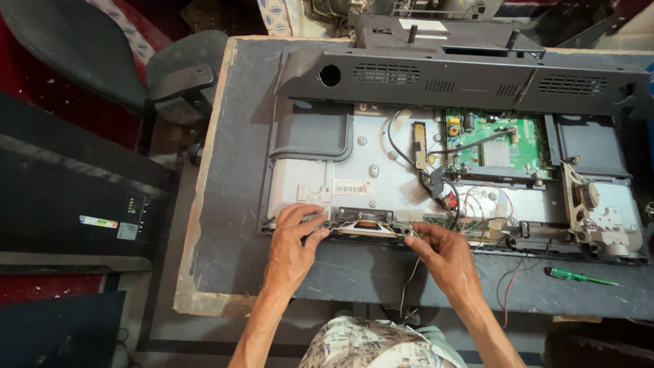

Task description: The person removes the back cover of a flat-screen television to access the internal components. They disconnect several ribbon cables and wires from the mainboard and then remove two speakers from their mounting positions inside the chassis.

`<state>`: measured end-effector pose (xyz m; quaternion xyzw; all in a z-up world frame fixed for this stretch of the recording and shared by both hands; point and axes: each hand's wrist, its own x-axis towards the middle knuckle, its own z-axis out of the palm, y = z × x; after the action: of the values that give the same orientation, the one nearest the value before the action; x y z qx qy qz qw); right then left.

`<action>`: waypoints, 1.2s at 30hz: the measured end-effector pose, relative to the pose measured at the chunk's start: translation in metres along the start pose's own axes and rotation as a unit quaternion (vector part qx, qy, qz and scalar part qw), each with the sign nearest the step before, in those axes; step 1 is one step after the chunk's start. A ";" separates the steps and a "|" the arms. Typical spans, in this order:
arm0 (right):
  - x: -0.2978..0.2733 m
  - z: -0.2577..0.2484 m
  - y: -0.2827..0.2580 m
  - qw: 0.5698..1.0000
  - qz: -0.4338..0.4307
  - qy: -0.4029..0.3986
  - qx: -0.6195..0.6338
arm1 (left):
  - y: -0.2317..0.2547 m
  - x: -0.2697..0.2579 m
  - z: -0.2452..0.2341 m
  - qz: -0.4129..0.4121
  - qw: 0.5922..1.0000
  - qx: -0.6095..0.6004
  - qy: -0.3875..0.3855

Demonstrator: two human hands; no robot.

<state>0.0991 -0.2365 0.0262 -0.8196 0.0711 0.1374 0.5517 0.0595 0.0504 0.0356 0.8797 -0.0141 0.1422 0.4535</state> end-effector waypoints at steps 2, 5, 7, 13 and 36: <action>-0.001 0.000 -0.001 1.000 0.002 0.002 -0.002 | 0.000 0.000 0.000 0.004 1.000 0.004 0.001; 0.000 -0.001 -0.002 1.000 0.011 0.005 -0.006 | 0.001 -0.001 -0.002 0.005 1.000 -0.004 -0.002; 0.002 0.000 -0.001 1.000 0.013 0.004 0.001 | 0.003 -0.001 -0.003 0.006 1.000 -0.005 0.000; 0.003 0.000 0.000 0.999 0.013 -0.007 0.039 | 0.006 0.002 0.001 -0.003 1.000 0.003 0.018; 0.004 0.002 0.009 0.978 0.025 -0.034 0.204 | 0.023 0.010 0.023 0.116 0.990 0.070 -0.036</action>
<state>0.1006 -0.2383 0.0161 -0.6824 0.0991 0.1617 0.7059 0.0712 0.0192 0.0444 0.9062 -0.1222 0.1627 0.3707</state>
